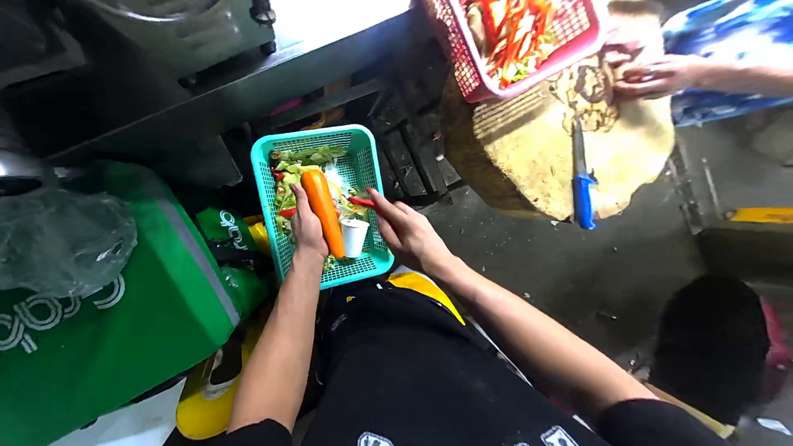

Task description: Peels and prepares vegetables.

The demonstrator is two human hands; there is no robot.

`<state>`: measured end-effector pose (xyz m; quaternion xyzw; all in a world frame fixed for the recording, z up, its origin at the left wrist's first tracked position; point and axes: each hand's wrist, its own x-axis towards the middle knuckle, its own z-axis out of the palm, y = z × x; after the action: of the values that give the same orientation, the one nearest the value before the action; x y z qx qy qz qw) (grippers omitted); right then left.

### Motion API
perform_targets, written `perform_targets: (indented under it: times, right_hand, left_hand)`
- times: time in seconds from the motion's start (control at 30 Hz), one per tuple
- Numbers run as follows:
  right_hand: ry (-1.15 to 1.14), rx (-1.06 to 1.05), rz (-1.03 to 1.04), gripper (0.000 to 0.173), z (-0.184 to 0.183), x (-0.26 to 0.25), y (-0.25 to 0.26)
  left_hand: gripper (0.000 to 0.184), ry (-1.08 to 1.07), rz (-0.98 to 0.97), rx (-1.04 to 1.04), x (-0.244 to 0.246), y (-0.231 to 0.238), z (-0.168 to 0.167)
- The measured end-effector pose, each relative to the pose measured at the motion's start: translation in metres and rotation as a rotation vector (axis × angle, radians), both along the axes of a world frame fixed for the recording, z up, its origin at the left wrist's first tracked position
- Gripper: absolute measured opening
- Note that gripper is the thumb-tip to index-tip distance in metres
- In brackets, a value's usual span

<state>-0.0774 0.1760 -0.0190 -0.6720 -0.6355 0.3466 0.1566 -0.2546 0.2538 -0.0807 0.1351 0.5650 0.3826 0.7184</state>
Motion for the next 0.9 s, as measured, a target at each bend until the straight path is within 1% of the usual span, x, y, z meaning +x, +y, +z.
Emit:
perform_targets:
  times: [0.07, 0.13, 0.23, 0.3, 0.4, 0.53, 0.6, 0.67, 0.73, 0.8, 0.9]
  right_hand:
    - [0.01, 0.051, -0.017, 0.05, 0.001, -0.007, 0.029]
    - [0.047, 0.064, -0.015, 0.05, -0.001, -0.012, 0.047]
    - [0.086, 0.088, 0.015, 0.048, -0.005, -0.016, 0.046]
    - [0.071, 0.095, 0.043, 0.05, -0.008, -0.016, 0.032]
    - [0.044, 0.038, 0.126, 0.053, -0.011, -0.011, -0.016]
    - [0.015, -0.226, 0.248, 0.047, -0.018, 0.005, -0.089]
    - [0.03, -0.268, 0.206, 0.047, -0.022, 0.013, -0.097]
    - [0.04, -0.198, 0.11, 0.046, -0.019, 0.016, -0.075]
    - [0.047, -0.077, 0.026, 0.047, -0.017, 0.013, -0.039]
    - [0.061, 0.013, -0.031, 0.048, -0.014, 0.007, 0.001]
    - [0.079, 0.045, -0.044, 0.048, -0.012, -0.001, 0.043]
  left_hand:
    - [0.068, -0.044, -0.032, -0.015, 0.007, -0.012, 0.01]
    - [0.07, -0.037, -0.05, -0.003, 0.014, -0.019, 0.017]
    - [0.064, 0.016, -0.02, 0.009, 0.021, -0.022, 0.021]
    - [0.064, 0.028, 0.017, 0.027, 0.024, -0.017, 0.016]
    - [0.067, 0.104, 0.069, 0.014, 0.024, -0.004, 0.0]
    - [0.067, 0.136, 0.118, -0.027, 0.015, 0.011, -0.024]
    - [0.066, 0.084, 0.127, -0.033, 0.013, 0.014, -0.024]
    - [0.066, 0.001, 0.086, -0.006, 0.012, 0.012, -0.017]
    - [0.068, -0.057, 0.005, 0.04, 0.013, 0.004, -0.01]
    - [0.069, -0.063, -0.056, 0.032, 0.016, -0.008, 0.0]
    - [0.062, -0.06, -0.047, 0.032, 0.026, -0.02, 0.009]
